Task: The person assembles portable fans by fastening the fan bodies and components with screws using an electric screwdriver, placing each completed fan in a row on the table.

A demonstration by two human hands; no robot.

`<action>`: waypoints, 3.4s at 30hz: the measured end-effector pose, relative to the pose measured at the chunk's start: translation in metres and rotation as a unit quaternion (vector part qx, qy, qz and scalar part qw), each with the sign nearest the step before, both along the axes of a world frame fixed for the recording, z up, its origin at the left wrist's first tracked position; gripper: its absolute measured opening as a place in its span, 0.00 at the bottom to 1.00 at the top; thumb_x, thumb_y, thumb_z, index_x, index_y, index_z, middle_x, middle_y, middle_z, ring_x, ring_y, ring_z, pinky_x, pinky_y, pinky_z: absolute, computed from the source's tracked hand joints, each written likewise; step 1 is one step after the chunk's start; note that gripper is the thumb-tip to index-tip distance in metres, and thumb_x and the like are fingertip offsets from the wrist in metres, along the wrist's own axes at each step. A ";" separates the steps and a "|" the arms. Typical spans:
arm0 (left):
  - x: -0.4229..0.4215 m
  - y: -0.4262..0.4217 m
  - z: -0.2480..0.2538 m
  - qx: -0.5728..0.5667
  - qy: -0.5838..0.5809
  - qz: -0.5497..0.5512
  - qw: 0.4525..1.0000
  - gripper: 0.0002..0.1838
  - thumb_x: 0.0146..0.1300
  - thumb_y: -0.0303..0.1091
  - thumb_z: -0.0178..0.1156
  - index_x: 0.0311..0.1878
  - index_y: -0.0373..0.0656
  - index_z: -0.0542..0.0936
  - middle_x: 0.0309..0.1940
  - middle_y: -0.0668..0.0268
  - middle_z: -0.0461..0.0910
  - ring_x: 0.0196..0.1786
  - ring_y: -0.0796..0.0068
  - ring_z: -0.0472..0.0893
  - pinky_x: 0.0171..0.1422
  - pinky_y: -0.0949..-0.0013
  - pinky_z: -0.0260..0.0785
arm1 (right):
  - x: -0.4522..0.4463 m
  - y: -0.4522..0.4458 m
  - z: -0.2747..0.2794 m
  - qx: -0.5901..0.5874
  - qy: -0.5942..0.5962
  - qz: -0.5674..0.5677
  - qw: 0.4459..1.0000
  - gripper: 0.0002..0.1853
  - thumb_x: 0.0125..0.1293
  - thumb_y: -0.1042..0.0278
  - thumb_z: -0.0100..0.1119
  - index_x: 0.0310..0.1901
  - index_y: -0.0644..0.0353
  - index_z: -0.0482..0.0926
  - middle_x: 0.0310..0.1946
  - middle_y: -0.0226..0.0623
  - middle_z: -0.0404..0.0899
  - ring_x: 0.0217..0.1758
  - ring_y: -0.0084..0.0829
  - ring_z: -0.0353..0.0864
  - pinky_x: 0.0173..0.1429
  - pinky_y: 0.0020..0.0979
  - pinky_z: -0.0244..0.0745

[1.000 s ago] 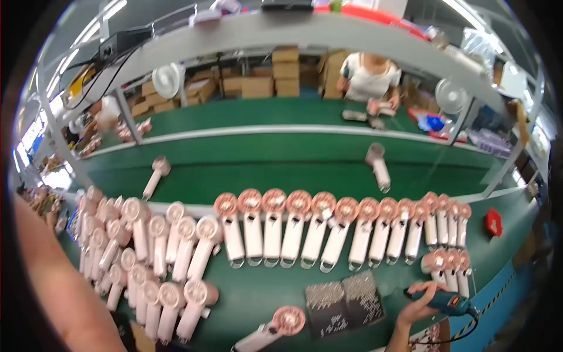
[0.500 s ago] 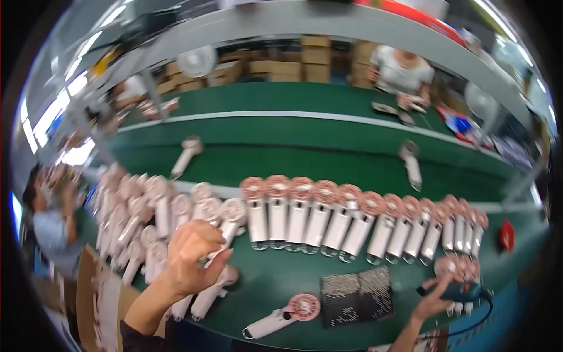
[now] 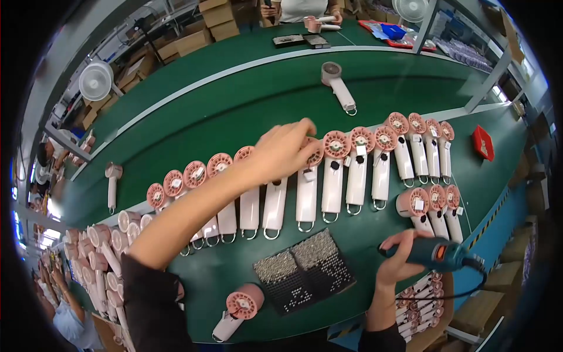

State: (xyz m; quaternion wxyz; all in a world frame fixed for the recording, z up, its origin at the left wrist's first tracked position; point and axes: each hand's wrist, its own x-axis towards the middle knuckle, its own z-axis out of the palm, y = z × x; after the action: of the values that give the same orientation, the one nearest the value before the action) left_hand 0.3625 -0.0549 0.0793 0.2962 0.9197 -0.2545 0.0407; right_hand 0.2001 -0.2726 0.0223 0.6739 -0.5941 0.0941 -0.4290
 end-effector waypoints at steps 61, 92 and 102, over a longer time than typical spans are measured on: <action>-0.397 0.129 -0.079 0.044 -0.056 0.495 0.866 0.32 0.53 0.30 0.68 0.61 0.34 0.69 0.45 0.53 0.73 0.42 0.56 0.75 0.45 0.62 0.70 | -0.004 0.005 -0.009 -0.254 -0.075 -0.016 0.964 0.10 0.67 0.74 0.54 0.40 0.71 0.65 0.17 0.38 0.66 0.17 0.26 0.64 0.24 0.29 0.67; -0.375 0.079 -0.065 0.038 0.082 0.279 0.956 0.35 0.49 0.36 0.70 0.58 0.33 0.68 0.35 0.59 0.70 0.36 0.61 0.72 0.40 0.65 0.65 | -0.015 0.017 0.011 -0.146 -0.060 0.050 0.986 0.04 0.63 0.78 0.49 0.37 0.65 0.65 0.16 0.35 0.67 0.13 0.25 0.64 0.20 0.28 0.65; -0.343 0.059 -0.066 -0.700 0.357 0.202 0.584 0.20 0.76 0.43 0.33 0.60 0.38 0.60 0.42 0.55 0.75 0.28 0.75 0.75 0.30 0.74 0.69 | -0.081 0.085 0.050 -0.008 -0.126 0.307 0.943 0.10 0.71 0.66 0.36 0.49 0.61 0.60 0.20 0.37 0.62 0.07 0.27 0.57 0.10 0.27 0.60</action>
State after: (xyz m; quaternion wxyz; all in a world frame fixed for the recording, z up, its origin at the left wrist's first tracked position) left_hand 0.0190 0.0043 0.0132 0.8996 0.3961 0.1714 -0.0665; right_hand 0.1192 -0.1876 0.0720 0.7746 -0.5404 -0.1823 -0.2735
